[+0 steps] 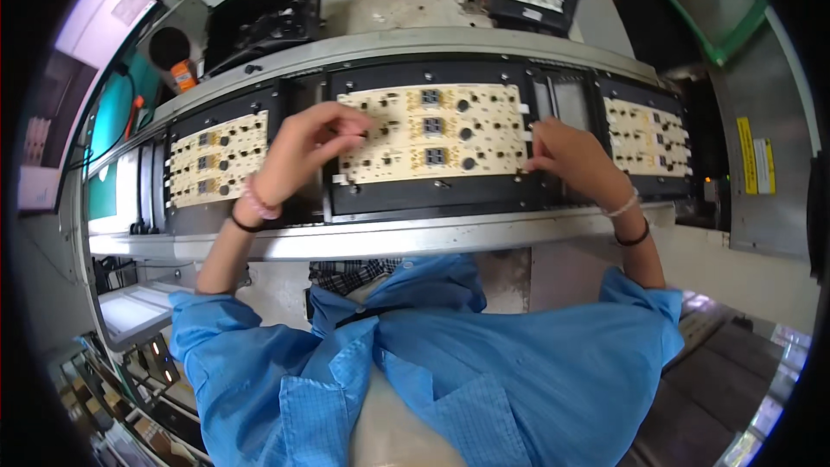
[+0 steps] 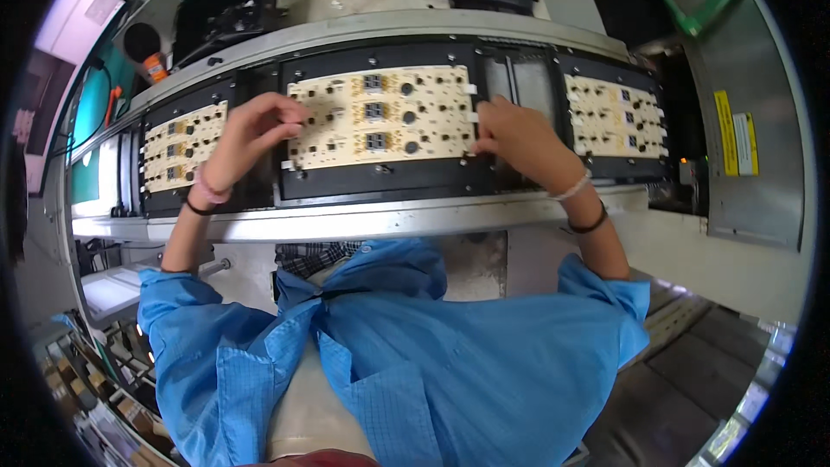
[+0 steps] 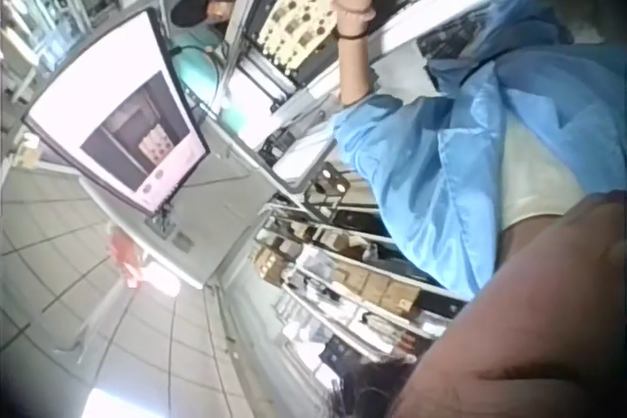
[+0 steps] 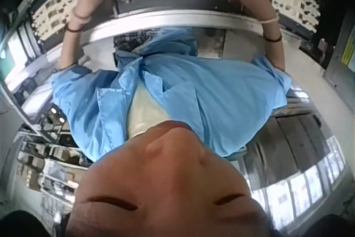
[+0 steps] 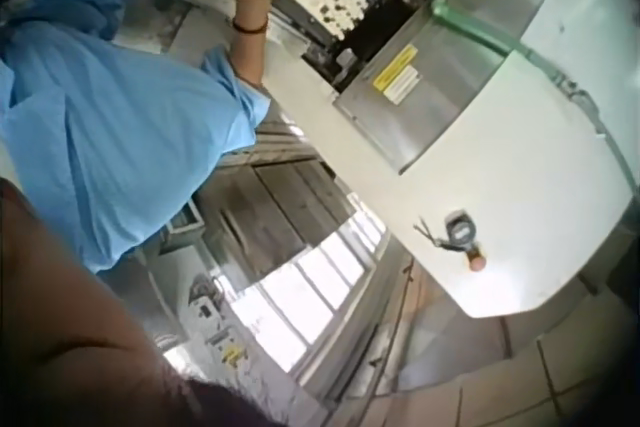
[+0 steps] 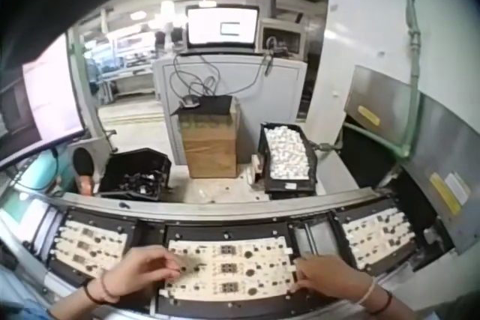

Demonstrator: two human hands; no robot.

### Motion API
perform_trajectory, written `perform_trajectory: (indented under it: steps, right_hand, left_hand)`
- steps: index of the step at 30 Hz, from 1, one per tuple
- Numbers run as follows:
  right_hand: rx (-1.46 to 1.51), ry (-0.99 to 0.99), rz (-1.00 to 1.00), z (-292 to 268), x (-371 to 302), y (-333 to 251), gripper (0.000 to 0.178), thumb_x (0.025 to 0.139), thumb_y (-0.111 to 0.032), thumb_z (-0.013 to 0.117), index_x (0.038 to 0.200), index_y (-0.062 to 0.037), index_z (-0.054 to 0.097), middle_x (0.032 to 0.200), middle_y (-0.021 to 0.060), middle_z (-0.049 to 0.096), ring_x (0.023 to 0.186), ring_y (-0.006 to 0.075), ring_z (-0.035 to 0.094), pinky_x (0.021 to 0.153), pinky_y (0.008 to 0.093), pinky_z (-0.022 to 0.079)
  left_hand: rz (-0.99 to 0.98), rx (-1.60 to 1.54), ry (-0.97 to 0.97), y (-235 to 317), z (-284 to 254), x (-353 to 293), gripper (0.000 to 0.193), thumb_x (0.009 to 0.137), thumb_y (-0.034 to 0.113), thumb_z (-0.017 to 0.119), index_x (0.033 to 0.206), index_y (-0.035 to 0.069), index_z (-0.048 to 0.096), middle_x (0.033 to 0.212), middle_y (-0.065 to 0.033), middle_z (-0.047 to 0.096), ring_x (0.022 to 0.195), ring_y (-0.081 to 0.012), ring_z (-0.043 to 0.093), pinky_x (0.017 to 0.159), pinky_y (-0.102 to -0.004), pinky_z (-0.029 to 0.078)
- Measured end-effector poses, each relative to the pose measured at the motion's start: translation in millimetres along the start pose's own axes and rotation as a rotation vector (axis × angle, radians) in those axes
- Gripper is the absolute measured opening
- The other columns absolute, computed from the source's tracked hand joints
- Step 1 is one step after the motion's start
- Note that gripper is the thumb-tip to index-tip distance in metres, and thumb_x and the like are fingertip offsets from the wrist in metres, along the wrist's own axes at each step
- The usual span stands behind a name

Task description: The person inserts small components onto circuit boards on an assembly conveyor by hand. The person stores a box in a metal cabinet and handles a wire on the floor.

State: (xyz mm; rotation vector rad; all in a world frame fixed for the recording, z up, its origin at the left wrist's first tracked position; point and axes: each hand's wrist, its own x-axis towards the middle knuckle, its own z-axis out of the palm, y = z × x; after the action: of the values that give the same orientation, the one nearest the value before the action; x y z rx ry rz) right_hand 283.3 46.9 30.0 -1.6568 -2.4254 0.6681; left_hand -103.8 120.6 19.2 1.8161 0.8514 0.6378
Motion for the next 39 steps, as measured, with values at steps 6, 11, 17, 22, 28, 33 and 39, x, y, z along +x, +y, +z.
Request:
perform_trajectory:
  steps: [6, 11, 17, 22, 28, 33, 39]
  right_hand:
    - [0.494, 0.440, 0.092, 18.8, -0.3, 57.8, 0.012, 0.091, -0.014, 0.065, 0.089, -0.0034, 0.060, 0.066, 0.0008, 0.047, 0.062, 0.0056, 0.041, 0.057, 0.0218, 0.036]
    - [0.288, 0.476, 0.250, 25.2, 15.8, 45.8, 0.012, 0.093, -0.013, 0.062, 0.090, -0.0016, 0.059, 0.064, -0.0005, 0.044, 0.059, 0.0072, 0.037, 0.054, 0.0237, 0.033]
    - [0.380, 0.584, 0.264, 28.0, 13.3, 48.5, 0.011, 0.093, -0.013, 0.062, 0.091, -0.0022, 0.061, 0.064, -0.0018, 0.044, 0.059, 0.0065, 0.035, 0.053, 0.0237, 0.031]
    - [0.379, 0.577, 0.306, 25.3, 14.1, 43.3, 0.010, 0.093, -0.013, 0.061, 0.091, -0.0023, 0.062, 0.064, -0.0017, 0.044, 0.058, 0.0067, 0.034, 0.053, 0.0242, 0.031]
    - [0.329, 0.571, 0.261, 25.5, 13.3, 39.9, 0.010, 0.094, -0.012, 0.061, 0.093, -0.0024, 0.062, 0.065, -0.0015, 0.045, 0.059, 0.0068, 0.036, 0.053, 0.0238, 0.032]
    - [0.321, 0.534, 0.271, 22.7, 10.0, 20.4, 0.017, 0.095, -0.017, 0.059, 0.109, -0.0096, 0.066, 0.070, 0.0048, 0.055, 0.058, 0.0100, 0.042, 0.054, 0.0252, 0.036]
    - [-0.051, 0.440, 0.197, 18.6, 13.6, -5.5, 0.030, 0.094, -0.027, 0.060, 0.123, -0.0205, 0.064, 0.076, 0.0097, 0.067, 0.060, 0.0259, 0.060, 0.054, 0.0345, 0.046]
  left_hand:
    - [0.073, 0.239, 0.045, 10.5, 33.9, 8.5, 0.015, 0.086, 0.007, 0.069, 0.096, 0.000, 0.060, 0.090, -0.0093, 0.068, 0.078, -0.0172, 0.068, 0.068, -0.0280, 0.055]
    - [0.205, 0.435, 0.057, -0.6, 50.1, 7.0, 0.028, 0.082, -0.002, 0.065, 0.108, 0.002, 0.053, 0.090, -0.0107, 0.064, 0.083, -0.0273, 0.065, 0.073, -0.0350, 0.053]
    - [0.167, 0.692, 0.025, 2.0, 59.3, 6.3, 0.025, 0.086, 0.000, 0.058, 0.108, 0.000, 0.046, 0.088, -0.0140, 0.064, 0.084, -0.0324, 0.064, 0.073, -0.0383, 0.051]
    - [0.103, 0.789, 0.012, 8.2, 64.5, 4.9, 0.025, 0.086, -0.001, 0.056, 0.109, 0.000, 0.045, 0.085, -0.0138, 0.063, 0.086, -0.0325, 0.063, 0.072, -0.0388, 0.051]
    - [0.096, 0.906, 0.013, 21.7, 43.7, -3.9, 0.023, 0.083, -0.001, 0.055, 0.106, 0.001, 0.050, 0.090, -0.0147, 0.062, 0.089, -0.0333, 0.062, 0.076, -0.0392, 0.051]
    - [0.162, 0.890, 0.187, 7.5, 13.7, -16.7, 0.052, 0.083, 0.009, 0.066, 0.131, -0.001, 0.047, 0.129, -0.0171, 0.053, 0.115, -0.0326, 0.053, 0.096, -0.0374, 0.045]
    - [0.047, 1.133, 0.074, -15.3, 17.0, -38.6, 0.071, 0.087, 0.037, 0.063, 0.145, 0.004, 0.038, 0.149, -0.0081, 0.040, 0.132, -0.0292, 0.042, 0.101, -0.0378, 0.040]
